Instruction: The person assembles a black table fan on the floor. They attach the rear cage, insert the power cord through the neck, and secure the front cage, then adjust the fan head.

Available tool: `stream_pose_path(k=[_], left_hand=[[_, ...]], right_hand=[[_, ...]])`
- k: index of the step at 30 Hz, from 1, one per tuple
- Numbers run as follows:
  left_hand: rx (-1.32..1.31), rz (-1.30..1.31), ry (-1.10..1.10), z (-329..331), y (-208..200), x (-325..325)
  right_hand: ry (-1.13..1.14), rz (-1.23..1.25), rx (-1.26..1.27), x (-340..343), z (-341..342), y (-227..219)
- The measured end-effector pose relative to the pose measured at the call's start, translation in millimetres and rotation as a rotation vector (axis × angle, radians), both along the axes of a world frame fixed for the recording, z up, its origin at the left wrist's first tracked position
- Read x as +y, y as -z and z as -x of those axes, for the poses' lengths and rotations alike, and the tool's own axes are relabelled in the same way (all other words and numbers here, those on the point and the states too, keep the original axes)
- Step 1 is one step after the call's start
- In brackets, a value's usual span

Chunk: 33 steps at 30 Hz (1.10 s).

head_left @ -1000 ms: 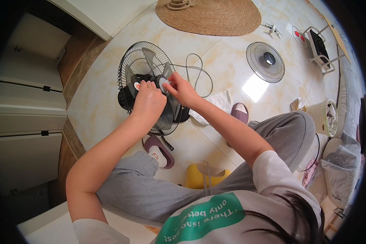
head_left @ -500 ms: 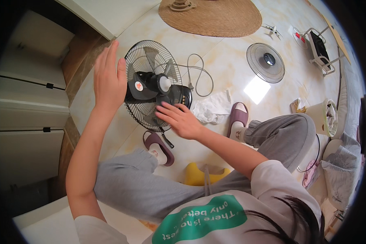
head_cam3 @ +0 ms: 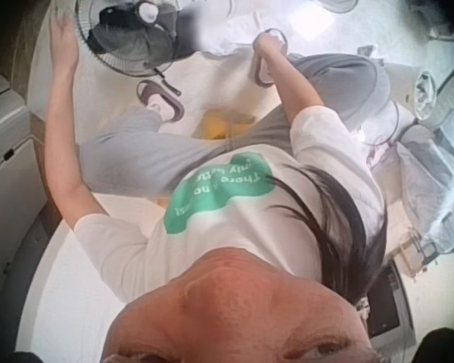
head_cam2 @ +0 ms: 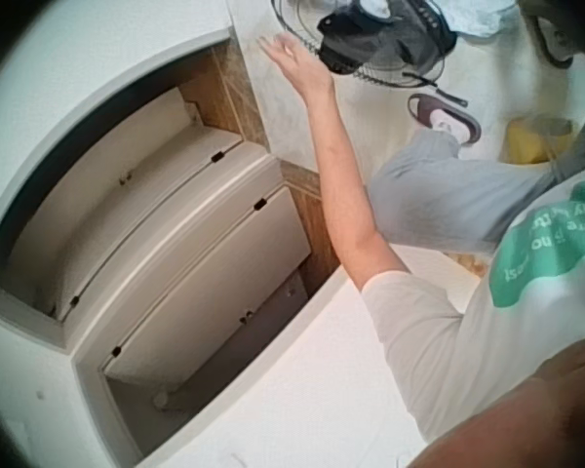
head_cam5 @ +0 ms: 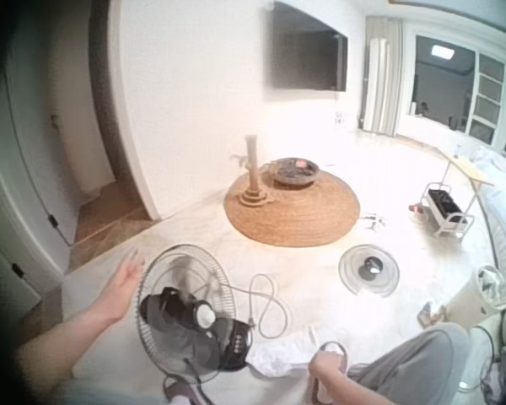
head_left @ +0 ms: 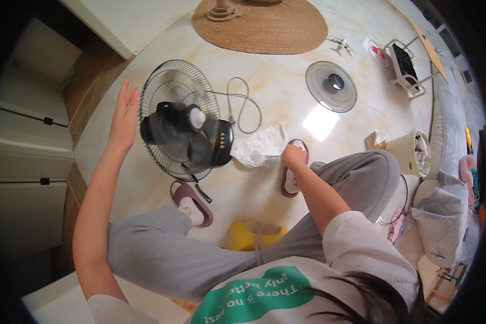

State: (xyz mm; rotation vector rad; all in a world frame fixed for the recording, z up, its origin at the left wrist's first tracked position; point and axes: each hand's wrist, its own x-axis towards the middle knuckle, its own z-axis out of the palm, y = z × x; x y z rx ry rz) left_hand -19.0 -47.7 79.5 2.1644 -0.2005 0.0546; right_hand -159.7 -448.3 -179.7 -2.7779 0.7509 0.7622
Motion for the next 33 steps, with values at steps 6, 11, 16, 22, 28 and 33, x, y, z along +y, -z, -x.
stream_pose_path(k=[6,11,16,22,28,33], left_hand=[[0.028,0.061,-0.038,0,-19,-18],[-0.028,0.005,-0.094,-7,-35,-18],[-0.032,0.099,-0.197,-43,-18,5],[0.054,0.07,-0.228,-87,17,58],[0.217,0.146,-0.3,-108,33,99],[0.248,0.121,-0.394,-113,45,103]], right_hand=[[0.449,-0.205,-0.093,-74,-57,36],[0.715,-0.227,-0.291,-154,-110,71],[0.756,-0.035,-0.43,-243,-160,110],[1.691,-0.698,-0.842,-317,-170,150],[1.508,-0.53,-0.721,-368,-164,163],[1.661,-0.292,-0.774,-380,-161,193]])
